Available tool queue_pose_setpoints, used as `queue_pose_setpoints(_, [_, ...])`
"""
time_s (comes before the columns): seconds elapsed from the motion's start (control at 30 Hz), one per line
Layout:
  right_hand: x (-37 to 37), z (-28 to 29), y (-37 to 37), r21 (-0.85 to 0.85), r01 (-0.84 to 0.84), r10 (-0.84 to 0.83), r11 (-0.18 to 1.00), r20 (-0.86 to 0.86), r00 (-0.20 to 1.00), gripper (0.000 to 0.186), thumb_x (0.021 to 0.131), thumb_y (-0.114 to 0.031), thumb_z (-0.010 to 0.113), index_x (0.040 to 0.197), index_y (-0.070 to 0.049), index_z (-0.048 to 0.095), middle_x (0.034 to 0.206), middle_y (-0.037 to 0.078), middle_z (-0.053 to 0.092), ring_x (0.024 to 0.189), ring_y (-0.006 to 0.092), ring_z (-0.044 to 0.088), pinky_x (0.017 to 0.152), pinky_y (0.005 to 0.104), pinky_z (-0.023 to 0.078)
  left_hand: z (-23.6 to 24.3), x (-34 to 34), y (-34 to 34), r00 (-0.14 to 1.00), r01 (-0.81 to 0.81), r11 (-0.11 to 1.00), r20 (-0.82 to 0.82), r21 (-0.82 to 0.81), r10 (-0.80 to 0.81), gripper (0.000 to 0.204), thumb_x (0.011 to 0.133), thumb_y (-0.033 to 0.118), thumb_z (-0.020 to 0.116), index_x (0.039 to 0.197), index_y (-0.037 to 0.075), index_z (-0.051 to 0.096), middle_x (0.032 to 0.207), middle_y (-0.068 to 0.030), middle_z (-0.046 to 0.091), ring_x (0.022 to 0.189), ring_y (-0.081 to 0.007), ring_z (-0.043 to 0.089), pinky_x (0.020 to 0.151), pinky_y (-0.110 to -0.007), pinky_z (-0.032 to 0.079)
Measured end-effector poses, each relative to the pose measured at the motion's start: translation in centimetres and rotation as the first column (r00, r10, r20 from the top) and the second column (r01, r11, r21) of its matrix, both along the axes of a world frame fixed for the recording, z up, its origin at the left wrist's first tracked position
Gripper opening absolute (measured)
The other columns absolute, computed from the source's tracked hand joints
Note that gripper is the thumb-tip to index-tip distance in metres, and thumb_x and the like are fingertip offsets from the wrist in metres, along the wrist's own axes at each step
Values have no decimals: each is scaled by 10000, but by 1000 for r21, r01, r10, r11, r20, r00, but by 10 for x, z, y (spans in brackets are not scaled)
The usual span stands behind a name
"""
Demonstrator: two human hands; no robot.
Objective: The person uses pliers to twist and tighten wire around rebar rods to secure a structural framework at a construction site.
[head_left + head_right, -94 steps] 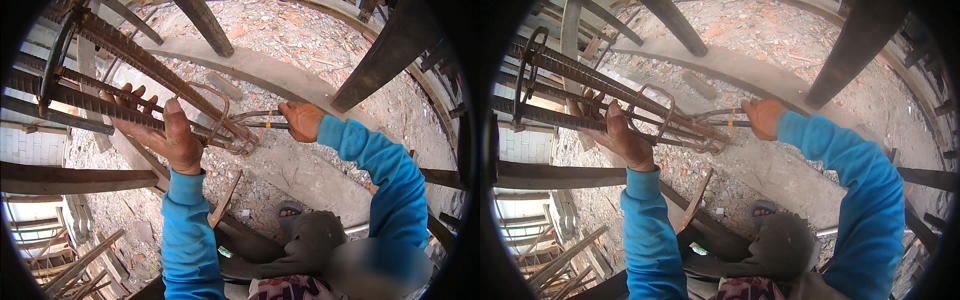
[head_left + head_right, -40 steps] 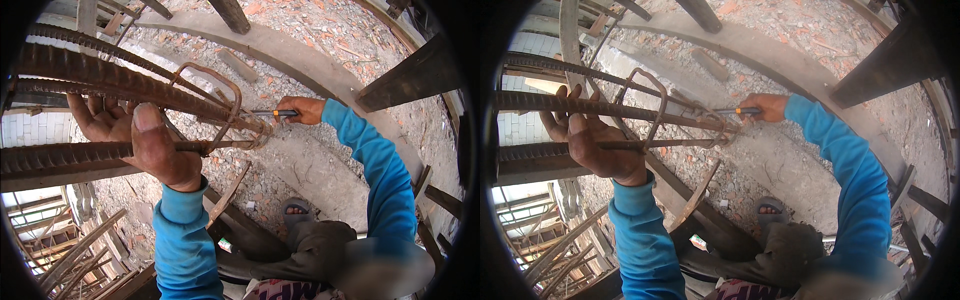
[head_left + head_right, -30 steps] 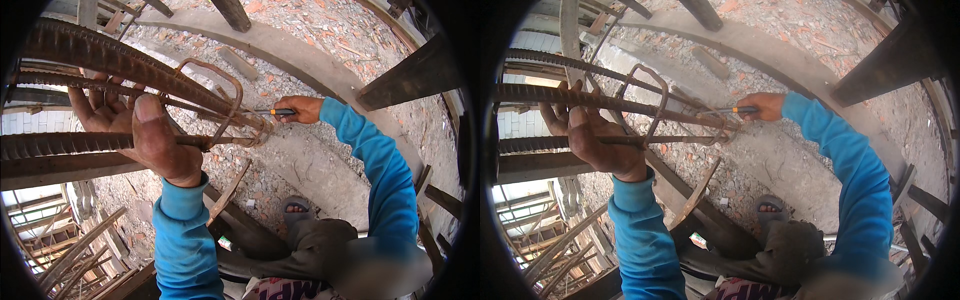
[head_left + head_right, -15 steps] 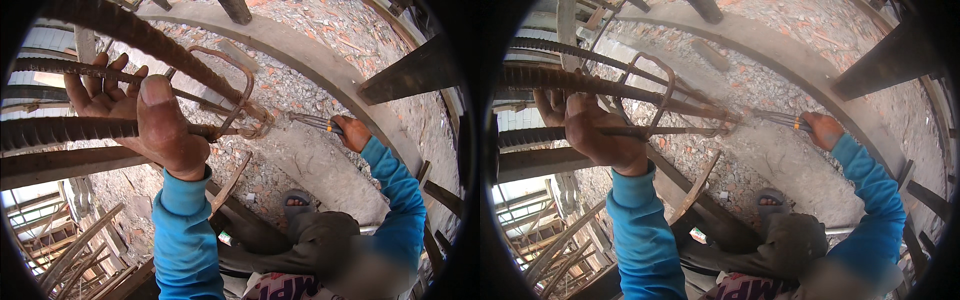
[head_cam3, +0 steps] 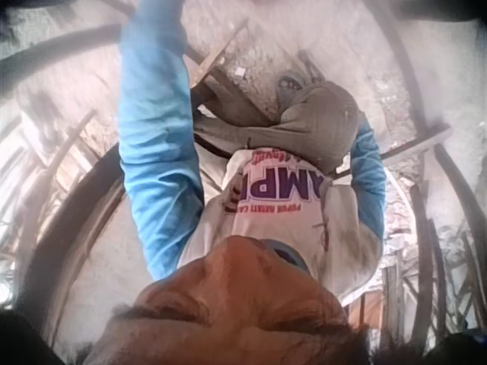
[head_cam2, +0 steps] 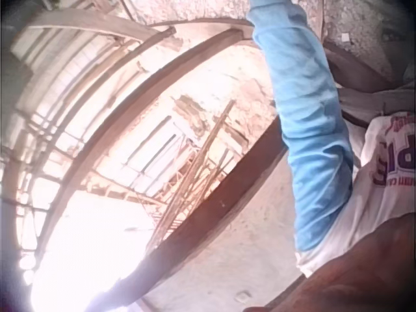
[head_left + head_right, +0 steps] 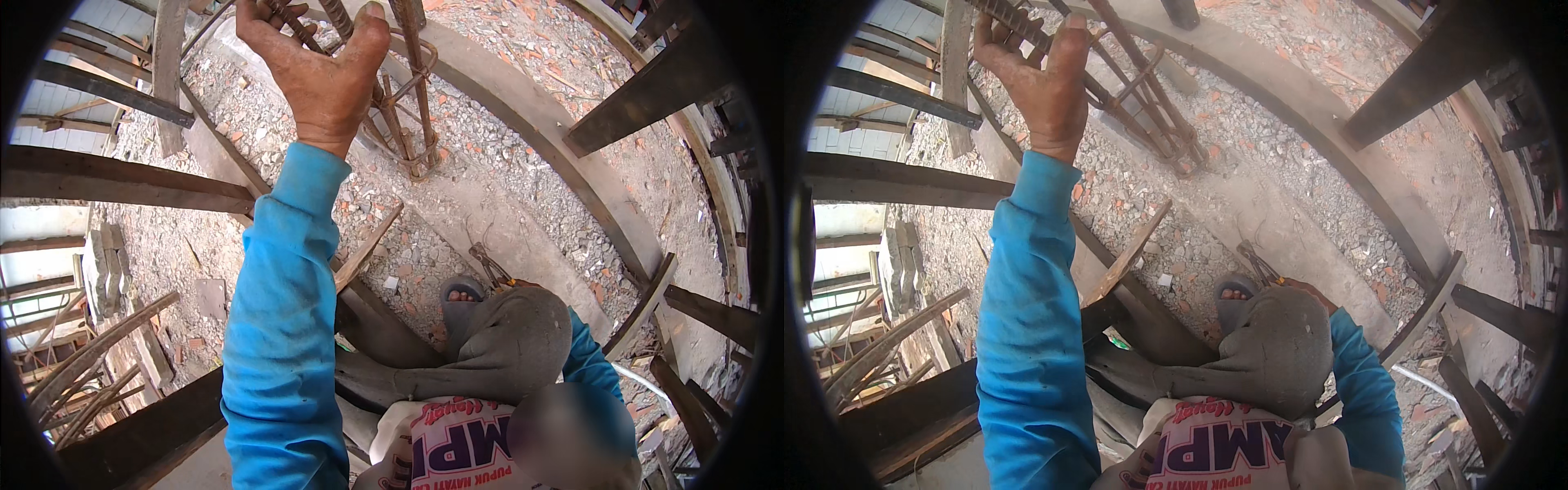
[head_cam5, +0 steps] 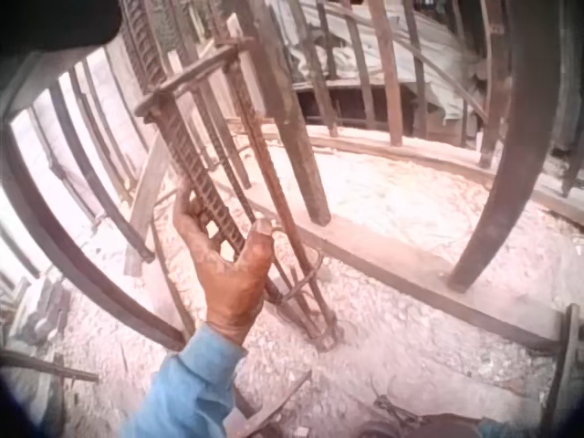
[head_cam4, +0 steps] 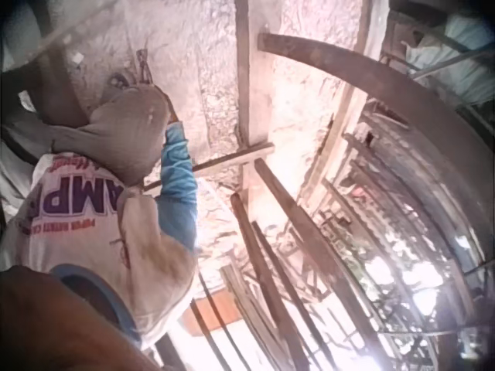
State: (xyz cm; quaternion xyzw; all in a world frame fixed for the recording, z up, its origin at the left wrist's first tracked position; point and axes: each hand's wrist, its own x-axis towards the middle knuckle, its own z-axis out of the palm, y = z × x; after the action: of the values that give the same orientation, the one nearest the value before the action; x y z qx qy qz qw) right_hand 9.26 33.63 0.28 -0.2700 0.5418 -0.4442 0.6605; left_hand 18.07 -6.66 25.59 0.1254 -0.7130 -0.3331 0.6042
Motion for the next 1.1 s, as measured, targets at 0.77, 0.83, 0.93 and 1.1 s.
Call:
queue_pose_setpoints(0.77, [40,-45,-39,281,104,-56,954,-174,983,577,884,-170,641,1414,-64,440,923,33,595,903,126,557,836,300,458,-227,202,144,987,-89,324,126,942,-96,390,906,233,624,1207,-13,583,1041,-57,636,978,-130,564,860,-283,435])
queue_pose_setpoints(0.83, [44,-27,-80,269,-16,85,963,-247,965,574,891,-153,641,1420,-83,432,957,23,594,885,129,551,821,308,453,-233,201,147,985,-80,342,126,936,-114,390,904,241,627,1200,-10,591,1029,-56,638,966,-130,565,858,-282,436])
queue_pose_setpoints(0.93, [81,13,-112,262,-106,173,959,-251,952,573,880,-119,649,1413,-81,441,964,20,594,886,138,552,827,304,443,-250,203,150,974,-104,377,171,920,-147,393,899,258,633,1188,-6,603,1022,-59,639,952,-131,566,853,-276,439])
queue_pose_setpoints(1.1, [93,28,-82,230,-267,303,936,-136,943,519,872,-93,645,1359,-23,478,1012,21,604,955,148,562,884,284,417,-259,195,149,924,-163,417,286,894,-254,467,897,321,625,1227,-6,580,1054,-88,646,979,-162,576,862,-315,447])
